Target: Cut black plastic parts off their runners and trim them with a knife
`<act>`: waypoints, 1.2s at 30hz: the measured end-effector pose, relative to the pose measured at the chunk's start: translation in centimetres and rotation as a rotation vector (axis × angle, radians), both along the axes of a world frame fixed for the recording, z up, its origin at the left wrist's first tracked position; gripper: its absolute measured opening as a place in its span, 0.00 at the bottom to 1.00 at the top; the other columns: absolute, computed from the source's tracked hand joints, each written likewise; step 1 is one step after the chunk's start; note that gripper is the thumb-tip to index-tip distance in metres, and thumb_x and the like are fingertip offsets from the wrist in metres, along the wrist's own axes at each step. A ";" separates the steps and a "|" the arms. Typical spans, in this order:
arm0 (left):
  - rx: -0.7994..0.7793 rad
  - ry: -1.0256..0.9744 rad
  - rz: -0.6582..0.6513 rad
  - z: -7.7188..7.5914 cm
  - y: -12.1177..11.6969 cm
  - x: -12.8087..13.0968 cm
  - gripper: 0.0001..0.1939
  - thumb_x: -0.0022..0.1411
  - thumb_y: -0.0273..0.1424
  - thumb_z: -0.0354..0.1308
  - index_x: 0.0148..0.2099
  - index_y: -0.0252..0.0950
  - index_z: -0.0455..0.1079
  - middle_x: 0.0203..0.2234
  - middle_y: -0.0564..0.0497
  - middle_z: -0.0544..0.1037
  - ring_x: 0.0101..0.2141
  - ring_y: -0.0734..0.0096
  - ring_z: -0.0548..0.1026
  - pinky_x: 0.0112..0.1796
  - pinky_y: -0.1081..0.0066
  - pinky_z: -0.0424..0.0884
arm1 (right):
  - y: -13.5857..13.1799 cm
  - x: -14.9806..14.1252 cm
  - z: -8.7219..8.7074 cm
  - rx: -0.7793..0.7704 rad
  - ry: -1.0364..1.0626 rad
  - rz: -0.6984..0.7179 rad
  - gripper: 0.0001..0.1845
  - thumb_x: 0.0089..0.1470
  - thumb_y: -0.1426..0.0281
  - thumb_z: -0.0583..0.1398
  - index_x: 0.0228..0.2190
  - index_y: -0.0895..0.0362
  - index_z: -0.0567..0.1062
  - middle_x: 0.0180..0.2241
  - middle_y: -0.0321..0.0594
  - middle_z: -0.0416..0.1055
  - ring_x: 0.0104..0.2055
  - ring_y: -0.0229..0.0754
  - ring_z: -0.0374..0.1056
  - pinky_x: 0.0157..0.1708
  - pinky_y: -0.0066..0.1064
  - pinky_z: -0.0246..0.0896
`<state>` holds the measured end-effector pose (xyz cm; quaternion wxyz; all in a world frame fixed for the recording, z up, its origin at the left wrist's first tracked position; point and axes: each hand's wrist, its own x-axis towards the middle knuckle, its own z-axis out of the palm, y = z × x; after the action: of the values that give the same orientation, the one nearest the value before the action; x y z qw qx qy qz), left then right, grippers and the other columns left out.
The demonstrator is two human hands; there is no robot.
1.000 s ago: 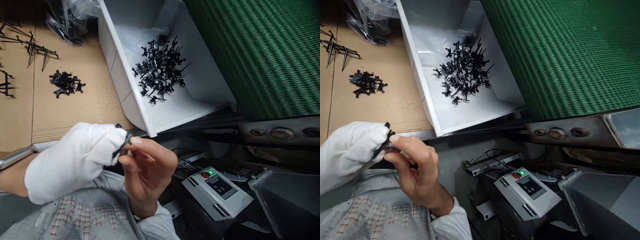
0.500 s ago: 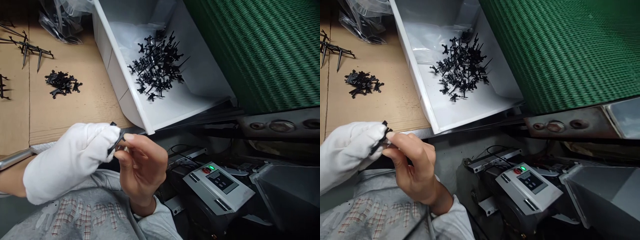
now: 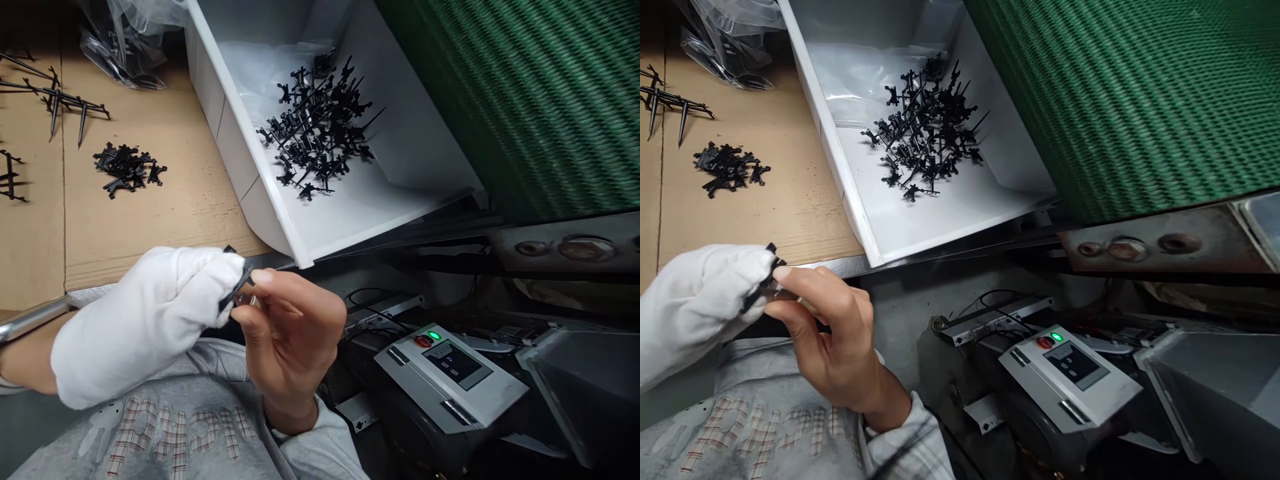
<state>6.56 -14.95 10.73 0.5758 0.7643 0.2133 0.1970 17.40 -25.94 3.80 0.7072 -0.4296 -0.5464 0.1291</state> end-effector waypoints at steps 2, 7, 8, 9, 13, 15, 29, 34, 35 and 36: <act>0.002 0.006 -0.001 0.0 0.0 -0.1 0.12 0.64 0.30 0.47 0.26 0.39 0.62 0.19 0.60 0.71 0.21 0.82 0.67 0.25 0.83 0.66 | 0.1 0.0 0.0 0.003 0.003 -0.004 0.30 0.67 0.78 0.64 0.67 0.52 0.74 0.38 0.40 0.79 0.32 0.42 0.74 0.26 0.32 0.74; 0.007 0.056 -0.004 -0.1 -0.1 -0.3 0.14 0.66 0.32 0.46 0.26 0.39 0.62 0.20 0.59 0.72 0.22 0.80 0.68 0.26 0.80 0.65 | -0.2 -0.1 0.1 -0.039 0.017 -0.026 0.31 0.66 0.78 0.66 0.67 0.47 0.74 0.40 0.39 0.81 0.33 0.42 0.76 0.30 0.33 0.77; -0.008 0.070 -0.004 -0.2 -0.1 -0.3 0.15 0.66 0.33 0.45 0.26 0.40 0.62 0.20 0.58 0.71 0.21 0.79 0.68 0.25 0.79 0.65 | -0.3 -0.1 0.2 -0.049 0.014 -0.029 0.32 0.66 0.79 0.66 0.67 0.46 0.74 0.40 0.38 0.81 0.33 0.42 0.76 0.30 0.33 0.77; -0.024 0.087 -0.003 -0.2 -0.1 -0.3 0.16 0.66 0.35 0.45 0.26 0.40 0.61 0.20 0.58 0.71 0.22 0.79 0.67 0.26 0.79 0.66 | -0.4 -0.1 0.2 -0.059 0.008 -0.030 0.33 0.66 0.79 0.65 0.68 0.46 0.74 0.39 0.38 0.81 0.33 0.42 0.77 0.31 0.33 0.77; -0.075 0.095 -0.030 -0.2 -0.1 -0.2 0.16 0.67 0.37 0.46 0.27 0.40 0.62 0.22 0.57 0.72 0.23 0.77 0.69 0.28 0.79 0.70 | -0.6 0.0 0.4 -0.085 0.003 -0.043 0.30 0.69 0.78 0.63 0.67 0.46 0.75 0.39 0.38 0.82 0.34 0.43 0.78 0.33 0.34 0.79; -0.068 0.068 -0.027 -0.2 -0.1 -0.2 0.15 0.66 0.35 0.46 0.27 0.40 0.62 0.21 0.57 0.72 0.23 0.78 0.68 0.28 0.80 0.69 | -0.6 0.1 0.3 -0.071 0.005 -0.027 0.29 0.69 0.77 0.64 0.67 0.48 0.74 0.40 0.39 0.82 0.34 0.42 0.78 0.32 0.32 0.78; -0.047 0.088 -0.029 -0.6 -0.1 -0.6 0.13 0.67 0.34 0.46 0.28 0.41 0.63 0.22 0.56 0.73 0.24 0.75 0.70 0.28 0.77 0.72 | -0.2 0.0 -0.1 -0.055 0.018 -0.012 0.31 0.68 0.78 0.64 0.67 0.45 0.74 0.39 0.38 0.82 0.34 0.43 0.78 0.30 0.33 0.78; -0.134 0.120 -0.021 -0.4 -0.1 -0.4 0.13 0.65 0.35 0.48 0.28 0.41 0.64 0.23 0.56 0.73 0.25 0.75 0.70 0.30 0.76 0.73 | -0.2 0.1 0.1 -0.063 0.016 -0.044 0.23 0.71 0.73 0.63 0.64 0.46 0.76 0.37 0.37 0.80 0.27 0.40 0.71 0.20 0.31 0.66; -0.140 0.112 -0.012 -0.3 -0.2 -0.3 0.13 0.65 0.35 0.48 0.28 0.40 0.64 0.23 0.56 0.72 0.25 0.75 0.70 0.30 0.77 0.72 | -0.2 0.1 0.1 -0.063 0.006 -0.046 0.23 0.71 0.72 0.63 0.64 0.46 0.76 0.37 0.37 0.80 0.24 0.38 0.67 0.18 0.30 0.63; -0.143 0.097 -0.007 -0.3 -0.2 -0.3 0.13 0.66 0.34 0.48 0.28 0.40 0.64 0.23 0.57 0.72 0.25 0.76 0.70 0.30 0.77 0.72 | -0.2 0.1 0.0 -0.074 -0.003 -0.048 0.23 0.72 0.71 0.62 0.65 0.45 0.75 0.37 0.36 0.79 0.22 0.37 0.64 0.17 0.30 0.61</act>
<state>6.29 -15.12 10.42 0.6184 0.7308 0.2516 0.1419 17.47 -26.17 3.81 0.6928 -0.4688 -0.5319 0.1317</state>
